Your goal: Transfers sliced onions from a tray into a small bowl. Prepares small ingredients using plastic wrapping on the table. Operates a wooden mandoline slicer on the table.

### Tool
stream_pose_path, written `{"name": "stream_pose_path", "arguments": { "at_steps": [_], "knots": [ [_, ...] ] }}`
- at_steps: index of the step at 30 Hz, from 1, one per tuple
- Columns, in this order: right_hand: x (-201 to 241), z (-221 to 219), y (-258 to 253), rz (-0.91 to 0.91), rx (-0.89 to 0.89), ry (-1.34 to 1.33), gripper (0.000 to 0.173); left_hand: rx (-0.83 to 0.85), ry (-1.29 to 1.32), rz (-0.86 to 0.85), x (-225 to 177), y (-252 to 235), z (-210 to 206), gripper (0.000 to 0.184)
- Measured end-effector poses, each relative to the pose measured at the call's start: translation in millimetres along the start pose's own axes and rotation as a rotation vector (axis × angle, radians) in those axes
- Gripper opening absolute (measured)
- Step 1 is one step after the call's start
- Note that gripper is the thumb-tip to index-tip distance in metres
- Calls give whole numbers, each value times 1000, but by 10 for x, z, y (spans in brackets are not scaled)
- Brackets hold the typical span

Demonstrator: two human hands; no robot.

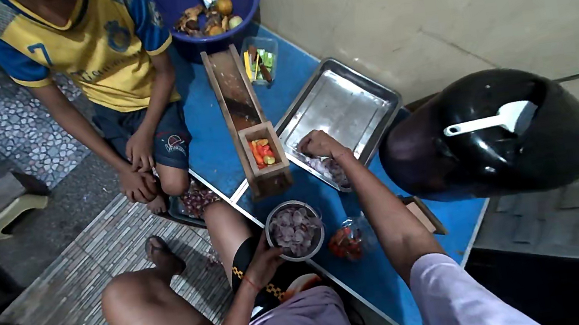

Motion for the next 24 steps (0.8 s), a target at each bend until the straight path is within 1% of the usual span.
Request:
{"name": "stream_pose_path", "arguments": {
  "at_steps": [2, 4, 6, 8, 11, 14, 16, 18, 20, 21, 23, 24],
  "knots": [
    [99, 68, -23, 56, -130, -57, 26, -5, -7, 10, 11, -6, 1, 84],
    [244, 19, -53, 159, -197, -84, 26, -12, -6, 13, 3, -5, -5, 85],
    [382, -132, -76, 277, -182, -33, 24, -26, 7, 5, -24, 8, -11, 85],
    [456, -250, -16, 286, -79, 65, 26, -19, 11, 4, -29, 12, -11, 85],
    [274, -291, 99, 229, 93, 217, 26, -3, -6, 10, -6, 2, -14, 86],
    [-28, -182, 332, 131, 197, 386, 20, -14, -37, 0, -24, 36, -23, 86],
    [-234, -40, 452, 114, 187, 385, 17, -16, -48, -3, -52, 67, -45, 85],
    [-333, 149, 542, 150, 116, 256, 17, -14, -41, -2, -54, 70, -48, 84],
    [-325, 255, 641, 185, 84, 137, 23, -1, -38, -6, -40, 62, -41, 85],
    [-330, 237, 662, 203, 96, 119, 28, 6, -35, -7, -39, 63, -44, 86],
    [-307, 131, 699, 256, 132, 144, 41, 5, -34, -7, -49, 60, -54, 85],
    [-342, 58, 692, 297, 134, 177, 45, -1, -30, -6, -50, 58, -54, 85]
  ]
}}
Point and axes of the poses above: each hand's wrist, its own y-axis away from the middle knuckle, its own z-axis out of the back of the hand, x = y × z, the point moved 10 cm from there along -y, towards the middle knuckle, and after that the axes turned 8 degrees about -x, right-handed, at the moved point
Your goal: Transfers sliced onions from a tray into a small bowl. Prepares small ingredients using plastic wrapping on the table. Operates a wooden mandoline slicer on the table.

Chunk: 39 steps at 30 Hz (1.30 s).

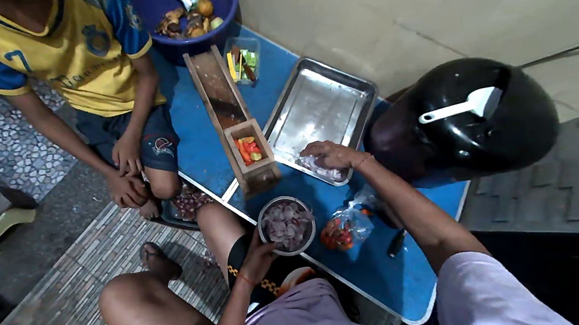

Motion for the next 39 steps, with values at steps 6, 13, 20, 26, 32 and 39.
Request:
{"name": "stream_pose_path", "arguments": {
  "at_steps": [6, 13, 20, 26, 32, 39],
  "knots": [
    [-39, -153, 269, -4, 139, 200, 62, -14, -13, -22, -18, 42, 4, 87],
    [-309, -215, 385, 49, 44, 344, 63, -44, 5, -50, -18, 50, 8, 88],
    [-270, -286, 322, 66, -37, 317, 40, -17, -44, -68, -119, 14, -248, 81],
    [-550, -22, 166, -138, -164, 27, 34, 67, -48, -95, -191, -229, -701, 75],
    [-495, 552, 353, -188, -324, -272, 29, 66, -24, -103, -281, -514, -1111, 76],
    [526, 940, 750, -52, -393, -177, 30, 68, 83, -107, -339, -757, -1483, 81]
  ]
}}
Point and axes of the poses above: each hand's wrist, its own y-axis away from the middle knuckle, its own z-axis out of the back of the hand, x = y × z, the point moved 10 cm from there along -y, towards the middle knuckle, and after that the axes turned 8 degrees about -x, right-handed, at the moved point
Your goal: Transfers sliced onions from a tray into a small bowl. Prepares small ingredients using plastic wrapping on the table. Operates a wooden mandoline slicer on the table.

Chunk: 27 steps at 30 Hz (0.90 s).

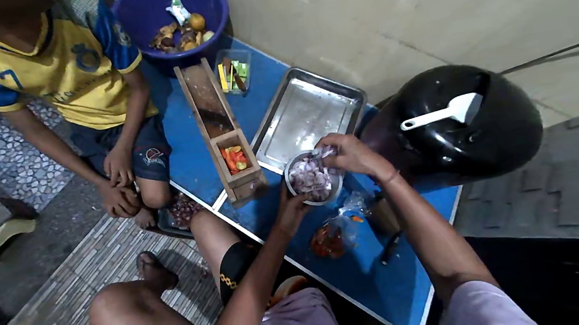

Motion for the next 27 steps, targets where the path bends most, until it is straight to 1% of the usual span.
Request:
{"name": "stream_pose_path", "arguments": {
  "at_steps": [4, 7, 10, 13, 15, 17, 20, 21, 23, 25, 27],
  "knots": [
    [280, -228, 177, -52, 15, 204, 31, -27, 15, -8, -21, -36, -84, 81],
    [345, -306, 224, -58, 33, 252, 35, -45, 16, -6, -8, -71, -61, 82],
    [457, -256, 253, -54, 38, 261, 34, -46, 28, -9, 9, -105, -28, 82],
    [544, -205, 288, -27, -23, 297, 34, -54, 31, -12, -4, -98, -18, 82],
    [526, -241, 294, 9, -76, 319, 31, -61, 29, -7, -20, -76, -21, 83],
    [503, -298, 311, 33, -88, 354, 32, -60, 30, -7, -22, -60, -15, 83],
    [571, -200, 351, -12, -150, 395, 36, -35, 48, -5, -11, -53, 0, 84],
    [598, -148, 362, -15, -192, 379, 35, -23, 50, -6, -3, -49, 1, 85],
    [599, -101, 358, 19, -272, 338, 23, 0, 48, -15, -7, -36, -8, 85],
    [562, -128, 330, 21, -266, 348, 12, 2, 51, -19, -35, -5, -25, 84],
    [526, -153, 341, -21, -216, 388, 13, -7, 39, -22, -49, 33, -23, 82]
  ]
}}
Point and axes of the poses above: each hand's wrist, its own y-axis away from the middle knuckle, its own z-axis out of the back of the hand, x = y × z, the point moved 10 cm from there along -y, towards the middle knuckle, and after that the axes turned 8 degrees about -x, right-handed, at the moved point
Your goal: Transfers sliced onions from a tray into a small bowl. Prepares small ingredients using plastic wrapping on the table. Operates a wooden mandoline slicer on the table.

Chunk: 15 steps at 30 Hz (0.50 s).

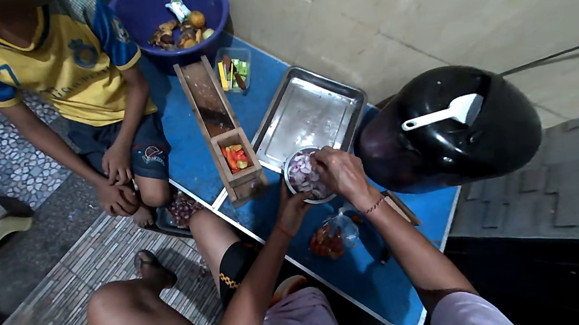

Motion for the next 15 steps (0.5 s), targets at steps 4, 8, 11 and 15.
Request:
{"name": "stream_pose_path", "arguments": {
  "at_steps": [4, 8, 11, 15],
  "knots": [
    [24, 106, 30, -29, 20, -41, 23, -1, 5, 1, 25, -15, 43, 84],
    [17, 147, 19, 16, 3, -78, 24, 11, 18, -5, 3, -15, 35, 84],
    [43, 567, 59, 45, -197, -176, 17, 23, 30, -1, 12, -9, 52, 85],
    [124, 625, 49, 121, -277, -236, 9, 30, 42, 9, 15, 1, 40, 83]
  ]
}}
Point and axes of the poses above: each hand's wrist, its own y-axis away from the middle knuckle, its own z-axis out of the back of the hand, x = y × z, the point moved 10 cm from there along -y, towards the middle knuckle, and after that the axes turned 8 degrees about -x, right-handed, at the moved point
